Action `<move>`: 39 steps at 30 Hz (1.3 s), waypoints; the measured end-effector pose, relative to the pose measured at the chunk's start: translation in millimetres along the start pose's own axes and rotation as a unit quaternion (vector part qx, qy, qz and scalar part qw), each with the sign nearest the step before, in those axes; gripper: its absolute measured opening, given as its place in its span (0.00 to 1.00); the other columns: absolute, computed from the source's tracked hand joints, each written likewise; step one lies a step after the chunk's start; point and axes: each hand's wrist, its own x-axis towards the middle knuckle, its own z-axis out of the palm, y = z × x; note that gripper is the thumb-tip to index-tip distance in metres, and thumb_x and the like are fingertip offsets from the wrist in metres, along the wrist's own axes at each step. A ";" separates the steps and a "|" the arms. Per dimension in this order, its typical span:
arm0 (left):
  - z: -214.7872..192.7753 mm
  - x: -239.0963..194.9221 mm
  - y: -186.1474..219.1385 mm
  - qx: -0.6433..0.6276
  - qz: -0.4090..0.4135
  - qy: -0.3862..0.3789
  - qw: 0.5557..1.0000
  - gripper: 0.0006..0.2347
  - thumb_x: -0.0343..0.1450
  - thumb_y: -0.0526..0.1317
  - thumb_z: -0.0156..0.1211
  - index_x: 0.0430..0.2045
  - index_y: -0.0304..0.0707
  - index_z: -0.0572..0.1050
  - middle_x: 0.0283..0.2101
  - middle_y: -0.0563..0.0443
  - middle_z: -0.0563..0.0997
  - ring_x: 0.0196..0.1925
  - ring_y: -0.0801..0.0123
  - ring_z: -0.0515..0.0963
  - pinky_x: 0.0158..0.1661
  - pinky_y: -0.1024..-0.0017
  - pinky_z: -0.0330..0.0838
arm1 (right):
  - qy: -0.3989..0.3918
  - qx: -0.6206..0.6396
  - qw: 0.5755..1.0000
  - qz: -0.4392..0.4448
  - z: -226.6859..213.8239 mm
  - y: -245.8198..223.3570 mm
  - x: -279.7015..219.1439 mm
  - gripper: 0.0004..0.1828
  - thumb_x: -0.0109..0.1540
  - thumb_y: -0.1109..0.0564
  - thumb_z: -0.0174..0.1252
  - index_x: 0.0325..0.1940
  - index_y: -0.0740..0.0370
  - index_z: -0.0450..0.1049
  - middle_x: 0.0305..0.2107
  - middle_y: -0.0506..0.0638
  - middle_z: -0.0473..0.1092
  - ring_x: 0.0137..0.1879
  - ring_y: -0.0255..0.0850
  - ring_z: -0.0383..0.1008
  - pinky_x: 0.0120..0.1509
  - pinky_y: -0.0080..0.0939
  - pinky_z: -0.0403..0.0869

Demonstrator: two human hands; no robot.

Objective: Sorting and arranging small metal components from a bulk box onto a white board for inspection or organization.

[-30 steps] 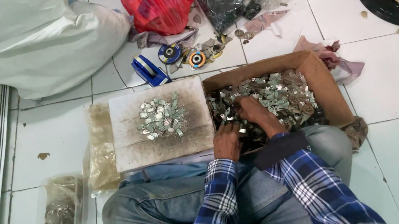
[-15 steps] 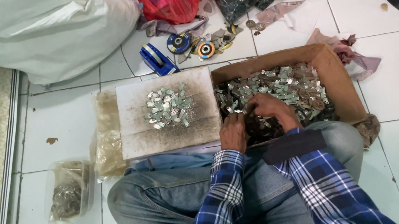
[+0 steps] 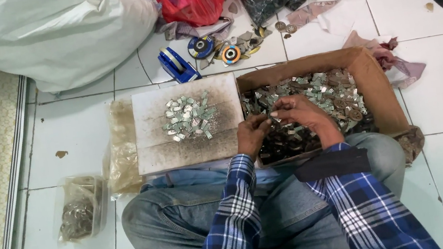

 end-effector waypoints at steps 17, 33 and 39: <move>6.1 -2.3 1.2 0.049 -0.036 0.042 0.997 0.13 0.68 0.50 0.65 0.43 0.50 0.84 0.37 0.39 0.86 0.50 0.42 0.82 0.51 0.52 0.76 | -0.042 -0.013 0.999 -0.032 2.4 -3.1 -3.4 0.13 0.60 0.64 0.65 0.49 0.70 0.78 0.38 0.62 0.78 0.40 0.47 0.79 0.44 0.46 0.82; 11.4 1.6 4.0 -0.289 -0.085 0.039 0.953 0.11 0.72 0.34 0.61 0.45 0.23 0.77 0.41 0.34 0.78 0.41 0.46 0.85 0.44 0.56 0.83 | 0.039 -0.558 0.827 -0.050 -18.1 81.1 56.7 0.25 0.53 0.61 0.64 0.56 0.64 0.78 0.38 0.63 0.76 0.43 0.57 0.80 0.43 0.64 0.81; 12.7 -3.0 14.7 -0.332 -0.092 -0.006 0.939 0.10 0.72 0.33 0.59 0.43 0.22 0.75 0.39 0.38 0.75 0.41 0.41 0.85 0.44 0.54 0.83 | 0.047 -0.567 0.822 0.015 -27.9 122.9 84.0 0.23 0.49 0.56 0.63 0.48 0.62 0.82 0.34 0.59 0.79 0.43 0.57 0.81 0.45 0.65 0.80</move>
